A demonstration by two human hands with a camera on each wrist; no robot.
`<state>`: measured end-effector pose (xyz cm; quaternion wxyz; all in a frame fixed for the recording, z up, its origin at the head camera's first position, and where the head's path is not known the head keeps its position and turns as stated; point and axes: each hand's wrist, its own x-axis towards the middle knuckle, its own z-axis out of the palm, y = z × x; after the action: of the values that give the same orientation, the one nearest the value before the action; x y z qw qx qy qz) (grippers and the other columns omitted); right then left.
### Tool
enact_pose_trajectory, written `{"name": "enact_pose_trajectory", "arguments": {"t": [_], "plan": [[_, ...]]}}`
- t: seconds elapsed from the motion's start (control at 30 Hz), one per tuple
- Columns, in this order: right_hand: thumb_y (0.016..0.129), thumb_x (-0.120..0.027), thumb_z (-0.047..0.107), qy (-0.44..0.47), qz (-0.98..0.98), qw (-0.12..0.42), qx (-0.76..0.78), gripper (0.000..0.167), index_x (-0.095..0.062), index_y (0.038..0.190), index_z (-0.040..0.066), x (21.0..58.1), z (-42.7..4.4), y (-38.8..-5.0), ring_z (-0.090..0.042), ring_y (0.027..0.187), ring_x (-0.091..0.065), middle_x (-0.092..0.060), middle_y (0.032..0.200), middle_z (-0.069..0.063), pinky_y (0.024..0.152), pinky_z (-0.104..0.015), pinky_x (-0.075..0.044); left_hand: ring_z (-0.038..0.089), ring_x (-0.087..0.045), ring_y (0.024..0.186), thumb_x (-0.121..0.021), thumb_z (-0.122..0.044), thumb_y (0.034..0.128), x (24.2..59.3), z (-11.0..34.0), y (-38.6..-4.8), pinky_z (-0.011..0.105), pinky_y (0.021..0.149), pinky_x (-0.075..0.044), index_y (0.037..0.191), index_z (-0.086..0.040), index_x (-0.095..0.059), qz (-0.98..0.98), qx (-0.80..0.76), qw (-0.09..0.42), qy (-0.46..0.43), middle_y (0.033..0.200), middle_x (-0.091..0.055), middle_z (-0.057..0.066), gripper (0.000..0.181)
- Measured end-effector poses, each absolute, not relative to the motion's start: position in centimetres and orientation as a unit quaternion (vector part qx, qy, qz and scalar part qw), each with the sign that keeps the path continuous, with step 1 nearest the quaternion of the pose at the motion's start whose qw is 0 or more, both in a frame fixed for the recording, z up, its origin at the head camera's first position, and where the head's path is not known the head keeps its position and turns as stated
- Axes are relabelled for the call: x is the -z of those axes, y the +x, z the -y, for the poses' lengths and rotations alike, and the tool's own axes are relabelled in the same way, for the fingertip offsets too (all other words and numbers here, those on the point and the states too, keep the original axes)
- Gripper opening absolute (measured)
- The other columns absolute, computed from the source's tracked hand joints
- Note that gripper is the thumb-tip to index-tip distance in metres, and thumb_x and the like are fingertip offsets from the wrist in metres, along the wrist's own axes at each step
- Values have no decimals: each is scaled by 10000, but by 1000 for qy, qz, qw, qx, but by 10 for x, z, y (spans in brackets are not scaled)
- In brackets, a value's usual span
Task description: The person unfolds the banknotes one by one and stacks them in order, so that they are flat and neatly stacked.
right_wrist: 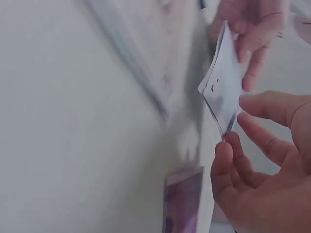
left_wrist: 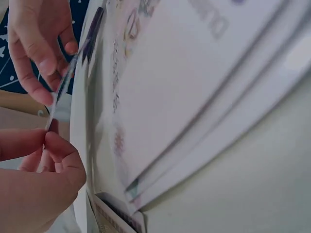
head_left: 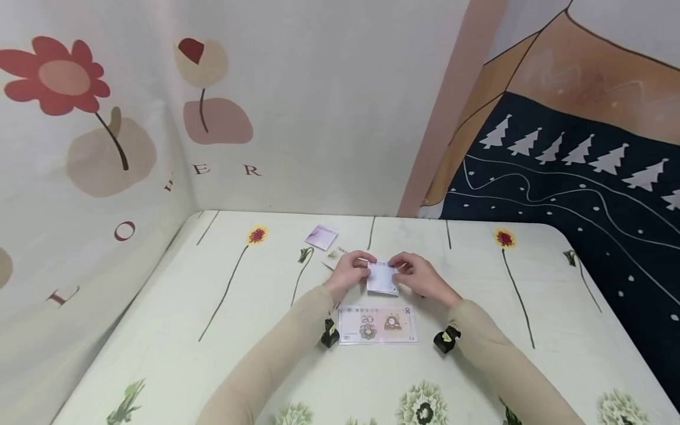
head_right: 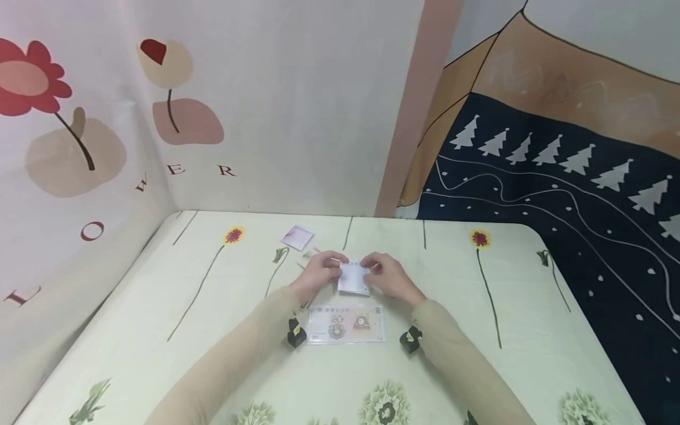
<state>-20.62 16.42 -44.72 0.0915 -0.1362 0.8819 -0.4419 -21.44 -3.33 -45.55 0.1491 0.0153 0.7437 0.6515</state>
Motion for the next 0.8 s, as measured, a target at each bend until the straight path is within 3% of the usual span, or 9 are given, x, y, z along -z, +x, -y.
{"name": "enact_pose_trajectory", "arguments": {"t": [0.17,0.4,0.63,0.8], "plan": [[890,-591,-14,-95,-860,87,493,279,-608,1167,12,443,-163,-198,-333,1063,-552,-576,1204,-159,887,-466,-465,163,-579,861,-526,156,854,454,33,-210,268,793,-526,1126,43,-616,-721,-679,139,17,920,-625,105,307],[897,-563,-13,-35,-824,77,560,292,-592,1187,5,442,-162,-192,-325,1064,-582,-528,1269,-191,707,-296,-476,192,-602,908,-507,148,876,448,34,-205,318,853,-526,1154,29,-608,-715,-688,124,18,997,-646,149,319],[904,-537,-47,-12,-784,65,618,304,-566,1207,-45,444,-159,-186,-285,1062,-583,-555,1230,-221,816,-237,-514,209,-608,951,-538,107,878,449,35,-201,309,873,-518,1140,17,-618,-729,-675,111,28,1077,-632,147,289],[906,-526,-62,5,-750,58,659,318,-548,1222,-48,444,-156,-180,-241,1039,-563,-565,1220,-217,796,-255,-510,224,-632,971,-575,45,897,455,35,-196,363,908,-496,1130,-36,-642,-748,-654,106,30,1171,-620,118,256]]}}
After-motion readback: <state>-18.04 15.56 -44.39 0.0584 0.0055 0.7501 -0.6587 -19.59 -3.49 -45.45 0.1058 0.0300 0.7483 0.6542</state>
